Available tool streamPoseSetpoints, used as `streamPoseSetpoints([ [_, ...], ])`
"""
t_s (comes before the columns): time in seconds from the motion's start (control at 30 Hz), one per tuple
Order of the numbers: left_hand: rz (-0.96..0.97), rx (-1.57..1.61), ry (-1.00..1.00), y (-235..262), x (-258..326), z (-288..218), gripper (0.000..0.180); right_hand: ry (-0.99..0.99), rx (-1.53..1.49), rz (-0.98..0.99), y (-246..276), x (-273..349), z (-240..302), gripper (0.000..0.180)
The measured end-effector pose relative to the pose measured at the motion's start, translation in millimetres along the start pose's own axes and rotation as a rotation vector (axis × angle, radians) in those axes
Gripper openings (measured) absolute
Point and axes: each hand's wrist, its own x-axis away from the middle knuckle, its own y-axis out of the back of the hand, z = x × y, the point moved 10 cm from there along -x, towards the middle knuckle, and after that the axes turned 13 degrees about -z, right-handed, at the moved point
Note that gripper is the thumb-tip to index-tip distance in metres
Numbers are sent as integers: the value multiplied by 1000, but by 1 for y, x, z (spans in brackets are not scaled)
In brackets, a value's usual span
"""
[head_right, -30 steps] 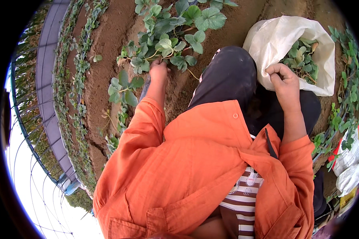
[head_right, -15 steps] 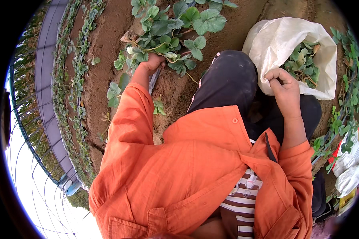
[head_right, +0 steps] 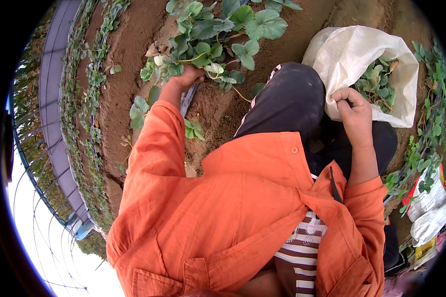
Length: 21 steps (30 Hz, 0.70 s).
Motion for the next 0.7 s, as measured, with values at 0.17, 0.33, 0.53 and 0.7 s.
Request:
streamPoseSetpoints([
  [0.17, -268, 145, -36, -2, 2, -16, 15, 19, 12, -20, 0, 1, 0, 12],
  [0.33, -319, -256, -153, -4, -7, -30, 25, 22, 30, -5, -3, 0, 0, 13],
  [0.53, -101, -321, -175, -18, -8, -40, 19, 12, 23, -1, -3, 0, -3, 13],
  [0.7, -315, -405, -323, -6, -13, -36, 21, 12, 28, 5, -5, 1, -2, 13],
])
